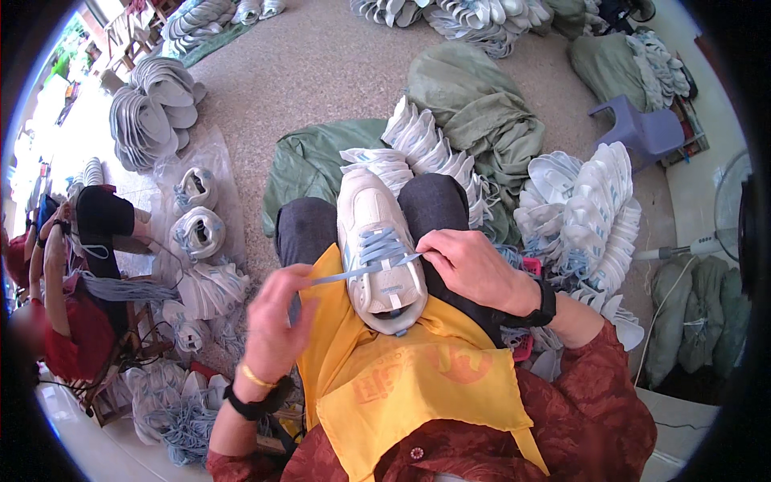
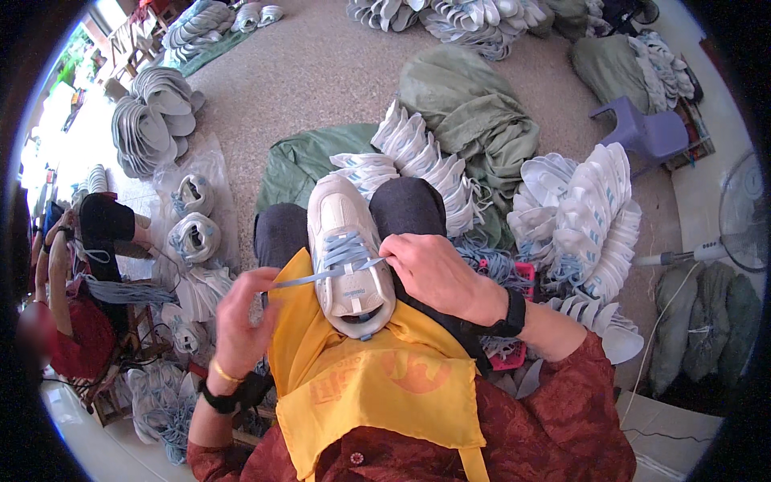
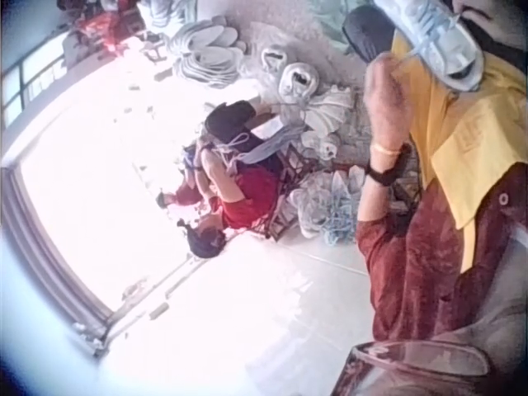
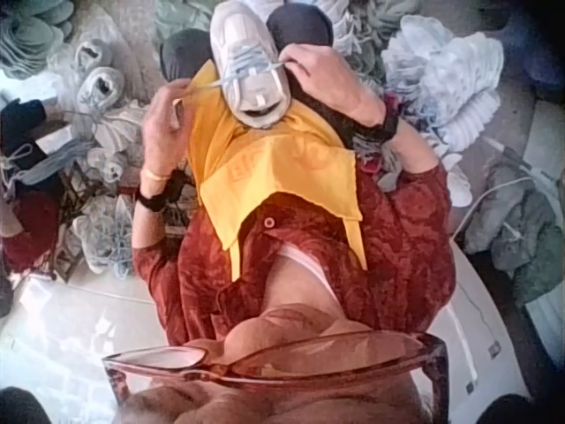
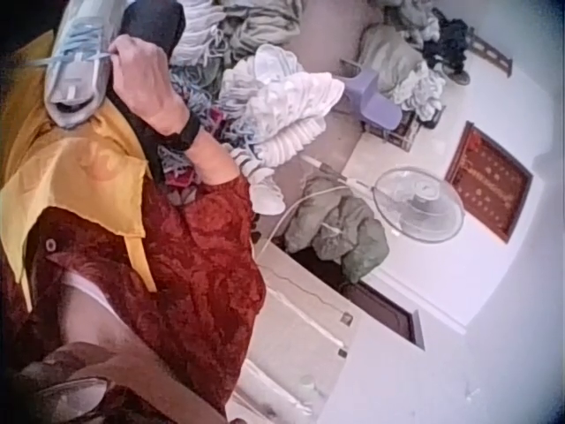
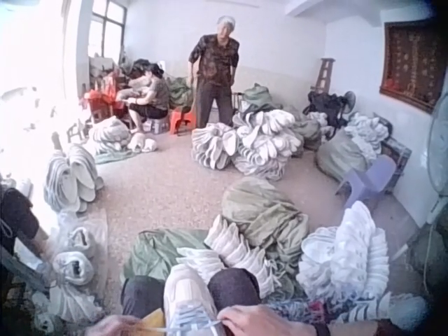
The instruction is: The recorder is lacing a pair of white athletic shoes while sitting in a warehouse environment surrounded by shoe components.
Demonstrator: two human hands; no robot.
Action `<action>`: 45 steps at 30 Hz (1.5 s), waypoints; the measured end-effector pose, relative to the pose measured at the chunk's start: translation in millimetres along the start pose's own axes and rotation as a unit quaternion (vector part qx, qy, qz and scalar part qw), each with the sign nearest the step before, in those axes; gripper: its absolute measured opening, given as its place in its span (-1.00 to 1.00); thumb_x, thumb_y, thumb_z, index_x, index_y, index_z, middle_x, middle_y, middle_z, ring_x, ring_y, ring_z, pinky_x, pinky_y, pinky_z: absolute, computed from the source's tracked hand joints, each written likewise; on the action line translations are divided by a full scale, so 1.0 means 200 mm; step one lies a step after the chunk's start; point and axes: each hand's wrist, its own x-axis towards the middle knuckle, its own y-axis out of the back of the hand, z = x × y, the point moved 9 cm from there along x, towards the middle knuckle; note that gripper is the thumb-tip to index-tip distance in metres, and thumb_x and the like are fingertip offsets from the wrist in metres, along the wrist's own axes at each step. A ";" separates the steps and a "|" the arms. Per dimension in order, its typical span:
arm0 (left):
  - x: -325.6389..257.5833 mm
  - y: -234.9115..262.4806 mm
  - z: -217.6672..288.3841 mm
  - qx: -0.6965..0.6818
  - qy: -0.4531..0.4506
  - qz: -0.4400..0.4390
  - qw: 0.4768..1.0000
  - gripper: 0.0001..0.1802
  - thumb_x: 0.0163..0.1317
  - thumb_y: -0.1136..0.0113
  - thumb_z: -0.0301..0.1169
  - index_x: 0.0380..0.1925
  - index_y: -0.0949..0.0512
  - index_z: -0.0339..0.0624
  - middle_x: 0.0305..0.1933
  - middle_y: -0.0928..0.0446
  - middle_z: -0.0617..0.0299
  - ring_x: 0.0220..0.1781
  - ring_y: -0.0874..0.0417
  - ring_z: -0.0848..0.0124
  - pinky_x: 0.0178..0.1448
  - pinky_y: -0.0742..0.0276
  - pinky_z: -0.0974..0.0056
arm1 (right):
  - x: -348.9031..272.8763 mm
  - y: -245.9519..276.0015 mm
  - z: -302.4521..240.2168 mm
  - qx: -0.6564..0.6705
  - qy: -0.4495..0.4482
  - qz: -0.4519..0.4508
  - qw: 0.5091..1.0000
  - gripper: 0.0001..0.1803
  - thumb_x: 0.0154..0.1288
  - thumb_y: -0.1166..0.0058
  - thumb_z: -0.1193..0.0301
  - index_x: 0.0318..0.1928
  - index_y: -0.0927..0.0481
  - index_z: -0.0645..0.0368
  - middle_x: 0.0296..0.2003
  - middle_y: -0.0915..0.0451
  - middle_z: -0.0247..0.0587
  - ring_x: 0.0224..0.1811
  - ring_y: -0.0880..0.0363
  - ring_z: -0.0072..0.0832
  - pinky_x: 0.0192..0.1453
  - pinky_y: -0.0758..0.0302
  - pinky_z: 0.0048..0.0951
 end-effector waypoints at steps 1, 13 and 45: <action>0.02 -0.06 0.04 -0.020 -0.011 -0.014 1.000 -0.74 0.18 -0.24 -0.73 -0.14 -0.51 -0.31 0.08 -0.66 -0.02 0.11 -0.72 -0.03 0.15 -0.63 0.13 | -0.01 0.01 -0.01 0.002 0.000 0.006 1.000 -0.91 0.38 -0.15 0.54 -0.14 -0.58 0.27 -0.28 -0.67 0.06 -0.18 -0.68 0.08 -0.11 -0.60 -0.03; 0.09 -0.19 0.06 0.040 -0.053 -0.074 0.995 -0.92 0.28 -0.17 -0.65 -0.32 -0.48 -0.28 -0.37 -0.45 -0.02 -0.29 -0.58 -0.07 -0.24 -0.51 0.04 | -0.05 0.05 0.01 0.001 0.002 0.031 1.000 -0.92 0.36 -0.21 0.52 -0.21 -0.59 0.26 -0.33 -0.64 0.02 -0.25 -0.67 0.04 -0.19 -0.59 -0.08; -0.43 0.81 -0.56 0.249 0.164 0.109 0.948 -0.85 0.24 -0.21 -0.68 -0.30 -0.42 -0.31 -0.43 -0.44 0.12 -0.46 -0.41 0.31 -0.34 -0.38 0.23 | -0.51 0.66 0.64 -0.032 -0.245 0.133 0.960 -0.89 0.38 -0.23 0.59 -0.13 -0.73 0.31 -0.42 -0.72 -0.23 -0.49 -0.66 -0.57 -0.38 -0.58 -0.53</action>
